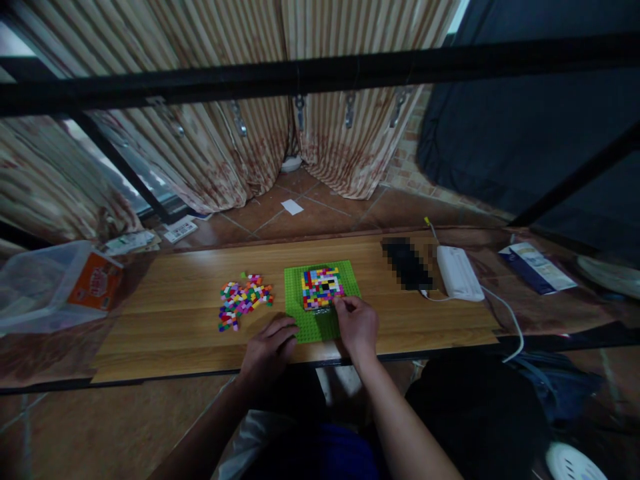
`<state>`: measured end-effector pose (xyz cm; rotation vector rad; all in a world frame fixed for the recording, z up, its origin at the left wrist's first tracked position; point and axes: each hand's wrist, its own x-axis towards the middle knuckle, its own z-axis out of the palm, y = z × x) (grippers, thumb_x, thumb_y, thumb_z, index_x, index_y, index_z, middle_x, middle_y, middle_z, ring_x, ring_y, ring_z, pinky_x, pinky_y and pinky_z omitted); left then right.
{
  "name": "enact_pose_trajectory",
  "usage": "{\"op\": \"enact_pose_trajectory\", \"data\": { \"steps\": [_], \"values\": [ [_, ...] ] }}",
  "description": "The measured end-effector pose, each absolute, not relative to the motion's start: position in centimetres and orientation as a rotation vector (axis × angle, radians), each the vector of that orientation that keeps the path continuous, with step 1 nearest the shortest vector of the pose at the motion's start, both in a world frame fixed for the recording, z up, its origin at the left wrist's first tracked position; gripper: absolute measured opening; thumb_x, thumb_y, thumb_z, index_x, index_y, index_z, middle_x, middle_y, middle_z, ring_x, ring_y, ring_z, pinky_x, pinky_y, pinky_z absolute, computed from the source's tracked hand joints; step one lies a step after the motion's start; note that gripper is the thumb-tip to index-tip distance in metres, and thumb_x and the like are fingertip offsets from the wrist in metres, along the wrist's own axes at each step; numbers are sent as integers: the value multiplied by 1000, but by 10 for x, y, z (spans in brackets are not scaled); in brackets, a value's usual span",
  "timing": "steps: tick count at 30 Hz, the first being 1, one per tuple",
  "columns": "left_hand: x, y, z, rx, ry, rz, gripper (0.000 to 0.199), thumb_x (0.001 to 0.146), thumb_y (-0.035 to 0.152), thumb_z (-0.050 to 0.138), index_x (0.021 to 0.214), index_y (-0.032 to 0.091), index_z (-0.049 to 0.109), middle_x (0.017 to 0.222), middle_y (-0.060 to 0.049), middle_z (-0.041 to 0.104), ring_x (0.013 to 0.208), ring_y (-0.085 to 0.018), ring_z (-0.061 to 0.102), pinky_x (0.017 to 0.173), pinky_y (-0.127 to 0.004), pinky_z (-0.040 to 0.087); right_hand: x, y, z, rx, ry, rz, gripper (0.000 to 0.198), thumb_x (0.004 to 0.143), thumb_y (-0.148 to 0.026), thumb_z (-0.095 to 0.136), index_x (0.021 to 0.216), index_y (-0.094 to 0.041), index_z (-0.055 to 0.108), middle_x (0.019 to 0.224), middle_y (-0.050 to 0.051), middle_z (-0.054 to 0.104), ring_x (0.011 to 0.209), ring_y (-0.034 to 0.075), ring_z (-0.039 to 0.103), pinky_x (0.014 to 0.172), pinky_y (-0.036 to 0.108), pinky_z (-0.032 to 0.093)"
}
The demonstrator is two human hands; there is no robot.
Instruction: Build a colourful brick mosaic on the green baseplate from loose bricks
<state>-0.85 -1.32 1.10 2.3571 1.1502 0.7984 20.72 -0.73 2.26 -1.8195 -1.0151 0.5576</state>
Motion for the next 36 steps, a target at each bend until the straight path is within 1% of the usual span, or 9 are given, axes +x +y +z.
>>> {"op": "enact_pose_trajectory", "data": {
  "steps": [2, 6, 9, 18, 21, 26, 31, 36],
  "values": [
    [-8, -13, 11, 2362, 1155, 814, 20, 87, 18, 55, 102, 23, 67, 112, -5, 67, 105, -20, 62, 95, -37, 51, 209, -8, 23, -1791, -999, 582, 37, 75, -51, 60, 73, -16, 72, 69, 7, 71, 63, 21, 62, 58, 28, 41],
    [-8, -13, 11, 2375, 1148, 808, 20, 87, 19, 54, 102, 23, 67, 112, -5, 67, 103, -20, 63, 93, -36, 52, 208, -15, 25, -1728, -900, 572, 42, 76, -55, 59, 69, -14, 68, 60, 5, 65, 56, 17, 55, 53, 26, 38],
    [-8, -13, 8, 2385, 1159, 821, 20, 87, 19, 55, 102, 23, 67, 112, -5, 67, 103, -20, 62, 93, -36, 53, 202, -21, 28, -1663, -880, 574, 43, 76, -55, 58, 69, -14, 67, 59, 3, 62, 55, 15, 53, 52, 25, 38],
    [-8, -16, 7, 2415, 1165, 804, 18, 86, 21, 55, 101, 21, 66, 113, -6, 66, 103, -20, 62, 94, -37, 52, 164, -34, 33, -1524, -1023, 675, 32, 78, -47, 63, 77, -16, 69, 72, 3, 68, 69, 17, 60, 66, 27, 46],
    [-9, -17, 8, 2408, 1170, 802, 18, 85, 20, 56, 101, 19, 65, 114, -8, 66, 103, -21, 62, 95, -37, 51, 155, -38, 27, -1498, -1152, 671, 28, 80, -45, 63, 79, -18, 68, 76, 3, 68, 72, 17, 61, 68, 28, 46],
    [-10, -20, 7, 2309, 1191, 868, 21, 87, 20, 52, 104, 17, 64, 113, -9, 65, 105, -19, 61, 96, -34, 50, 153, -48, 14, -1508, -1341, 686, 27, 85, -43, 58, 77, -19, 66, 75, 2, 66, 72, 16, 60, 70, 27, 45],
    [-10, -21, 6, 2184, 1200, 923, 20, 90, 20, 48, 100, 18, 65, 108, -8, 65, 102, -17, 61, 94, -31, 50, 159, -50, 9, -1528, -1556, 622, 25, 88, -41, 54, 82, -20, 66, 80, 3, 66, 76, 18, 62, 72, 29, 45],
    [-10, -21, 9, 2079, 1223, 952, 20, 91, 19, 46, 94, 18, 65, 102, -8, 65, 97, -16, 62, 89, -28, 50, 160, -47, 1, -1488, -1774, 479, 23, 91, -36, 49, 86, -20, 64, 83, 5, 65, 77, 19, 62, 73, 30, 45]
  ]
}}
